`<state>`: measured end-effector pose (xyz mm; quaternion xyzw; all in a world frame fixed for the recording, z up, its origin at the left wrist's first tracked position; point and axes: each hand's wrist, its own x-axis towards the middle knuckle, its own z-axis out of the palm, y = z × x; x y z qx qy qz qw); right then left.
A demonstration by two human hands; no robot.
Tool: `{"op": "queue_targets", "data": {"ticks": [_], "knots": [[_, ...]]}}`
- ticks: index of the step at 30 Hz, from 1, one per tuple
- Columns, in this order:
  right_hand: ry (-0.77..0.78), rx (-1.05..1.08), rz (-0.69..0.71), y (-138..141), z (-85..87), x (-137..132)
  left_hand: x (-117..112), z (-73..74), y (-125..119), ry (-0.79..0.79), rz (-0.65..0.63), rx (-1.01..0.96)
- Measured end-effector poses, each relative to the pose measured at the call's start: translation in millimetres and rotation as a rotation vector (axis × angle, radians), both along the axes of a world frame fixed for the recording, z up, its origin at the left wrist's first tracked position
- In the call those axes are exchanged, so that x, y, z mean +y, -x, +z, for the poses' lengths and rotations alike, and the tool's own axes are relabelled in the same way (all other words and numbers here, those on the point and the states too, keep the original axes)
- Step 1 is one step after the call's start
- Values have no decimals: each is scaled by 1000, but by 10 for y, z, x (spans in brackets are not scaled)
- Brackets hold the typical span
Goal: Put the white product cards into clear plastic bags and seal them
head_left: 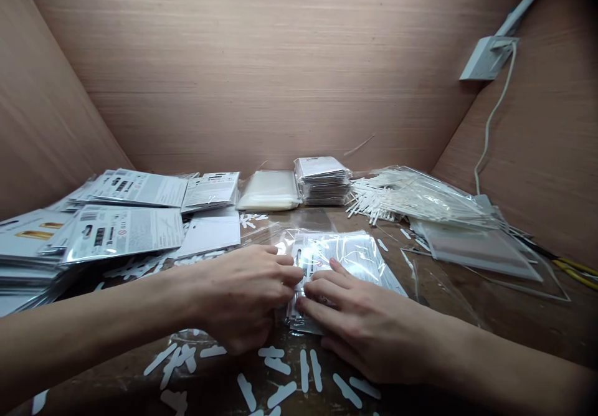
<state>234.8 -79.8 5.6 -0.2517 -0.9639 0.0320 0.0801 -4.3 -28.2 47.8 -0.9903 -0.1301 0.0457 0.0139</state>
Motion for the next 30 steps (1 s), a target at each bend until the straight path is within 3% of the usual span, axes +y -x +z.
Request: {"op": "queue_targets", "data": {"ticks": [4, 9, 18, 25, 30], "knots": [[-89, -122, 42, 28, 84, 2, 13, -67, 36, -17, -19, -62], [-315, -236, 101, 136, 129, 19, 58, -187, 104, -147, -85, -111], [-632, -201, 174, 131, -95, 63, 23, -485, 249, -359, -144, -305], [-538, -161, 164, 113, 99, 105, 36, -566, 265, -244, -183, -640], [-537, -140, 126, 134, 8, 105, 32, -585, 280, -157, -152, -650]]}}
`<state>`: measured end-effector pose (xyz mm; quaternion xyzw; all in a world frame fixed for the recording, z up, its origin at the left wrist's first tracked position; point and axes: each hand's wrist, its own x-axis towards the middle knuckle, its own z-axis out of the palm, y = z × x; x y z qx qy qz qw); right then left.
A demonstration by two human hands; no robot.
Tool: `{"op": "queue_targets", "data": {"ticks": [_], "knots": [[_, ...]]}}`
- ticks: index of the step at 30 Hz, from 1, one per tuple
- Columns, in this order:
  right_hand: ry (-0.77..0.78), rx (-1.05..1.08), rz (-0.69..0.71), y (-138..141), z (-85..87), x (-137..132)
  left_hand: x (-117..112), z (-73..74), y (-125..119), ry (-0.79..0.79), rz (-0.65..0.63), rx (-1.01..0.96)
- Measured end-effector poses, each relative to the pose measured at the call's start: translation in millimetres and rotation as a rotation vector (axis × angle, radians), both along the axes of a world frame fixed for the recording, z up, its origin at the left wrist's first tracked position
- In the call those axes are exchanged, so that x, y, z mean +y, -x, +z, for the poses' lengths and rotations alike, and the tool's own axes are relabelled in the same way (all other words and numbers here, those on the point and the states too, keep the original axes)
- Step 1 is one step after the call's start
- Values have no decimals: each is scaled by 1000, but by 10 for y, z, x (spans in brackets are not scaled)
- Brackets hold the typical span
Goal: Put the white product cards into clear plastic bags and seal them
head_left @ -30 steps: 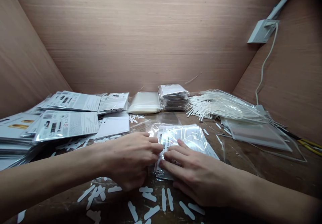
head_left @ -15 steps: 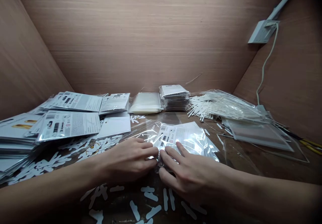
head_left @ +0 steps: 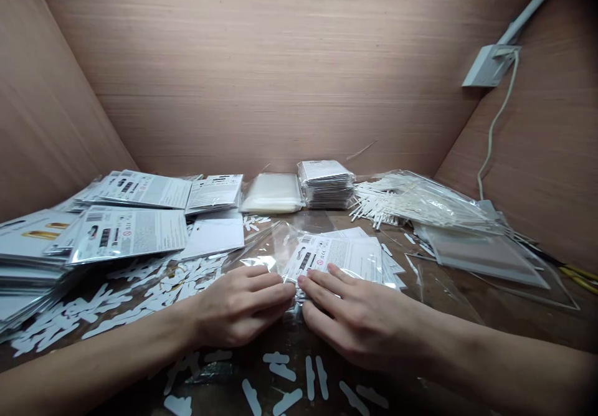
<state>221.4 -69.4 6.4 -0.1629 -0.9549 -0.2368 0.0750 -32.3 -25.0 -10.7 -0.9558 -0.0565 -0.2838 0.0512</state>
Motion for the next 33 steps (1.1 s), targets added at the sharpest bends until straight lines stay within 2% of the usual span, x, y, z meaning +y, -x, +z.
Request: {"op": "queue_targets", "data": {"ticks": [5, 9, 11, 15, 19, 21, 25, 29, 31, 33], "knots": [[25, 39, -28, 31, -83, -33, -52, 29, 18, -69, -30, -47], [111, 76, -62, 40, -59, -38, -100, -33, 28, 65, 3, -42], [159, 128, -71, 45, -43, -24, -111, -77, 28, 84, 17, -74], [212, 190, -71, 70, -42, 0, -111, -120, 19, 20, 35, -122], [198, 231, -63, 91, -70, -13, -99, -115, 5, -54, -11, -94], [186, 259, -49, 95, -101, -20, -98, -114, -4, -17, -21, -121], [191, 351, -29, 114, -234, -13, -123, -117, -46, 182, 7, -159], [363, 483, -52, 129, -315, 2, -175, -110, -128, 360, 100, -149], [500, 607, -105, 72, -246, 31, -197, -112, -154, 382, 146, -129], [592, 732, -251, -69, -121, 94, -204, -119, -153, 300, 153, -99]]}}
